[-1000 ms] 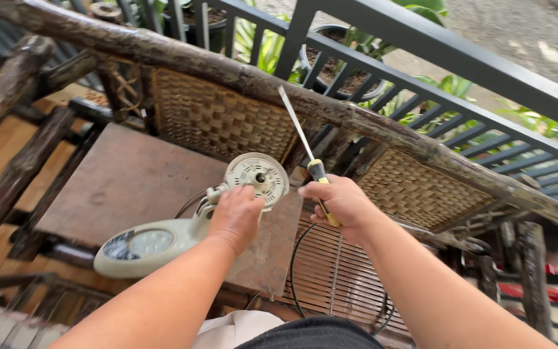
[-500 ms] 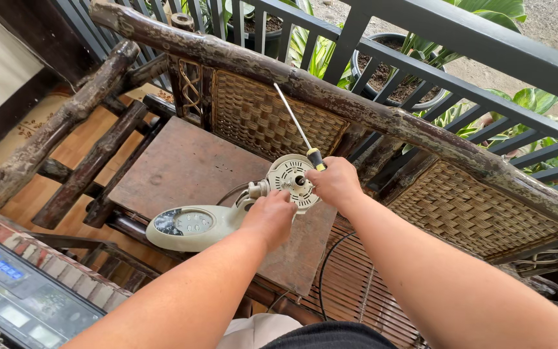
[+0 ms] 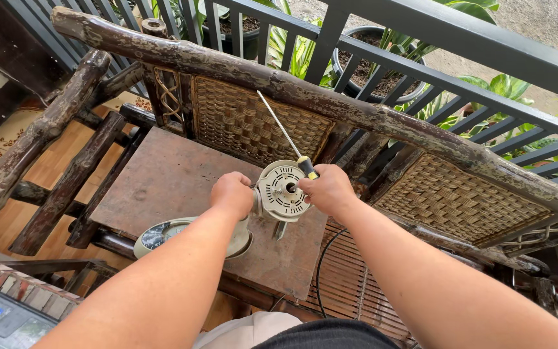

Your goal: The person disassembles a small electric fan by removing the front grille, unscrewing the rear cap, and detaching the motor housing. They then use a brush to clean the exterior and interior of the motor housing and the fan's internal components.

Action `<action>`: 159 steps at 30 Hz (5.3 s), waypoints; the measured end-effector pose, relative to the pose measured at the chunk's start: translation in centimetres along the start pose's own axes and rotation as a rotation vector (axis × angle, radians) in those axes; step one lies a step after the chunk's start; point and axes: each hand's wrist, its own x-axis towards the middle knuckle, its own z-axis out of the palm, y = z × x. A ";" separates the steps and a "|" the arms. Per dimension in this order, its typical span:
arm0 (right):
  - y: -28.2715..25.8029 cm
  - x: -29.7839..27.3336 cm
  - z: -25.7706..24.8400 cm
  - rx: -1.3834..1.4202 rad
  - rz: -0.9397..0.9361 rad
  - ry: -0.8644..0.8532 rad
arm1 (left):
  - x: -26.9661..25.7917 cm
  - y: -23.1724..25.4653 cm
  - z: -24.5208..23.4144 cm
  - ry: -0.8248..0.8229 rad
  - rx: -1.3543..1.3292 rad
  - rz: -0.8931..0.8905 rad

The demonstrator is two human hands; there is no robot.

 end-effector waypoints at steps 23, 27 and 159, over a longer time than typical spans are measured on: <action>1.9 0.2 -0.7 0.099 0.009 0.036 | -1.5 4.2 -0.4 -0.203 0.116 0.068; 5.2 1.0 -1.6 0.362 0.107 0.109 | -2.8 3.8 0.0 -0.241 0.264 0.219; 8.7 1.7 3.9 1.277 0.555 -0.051 | -3.0 9.3 -2.3 -0.435 0.659 0.208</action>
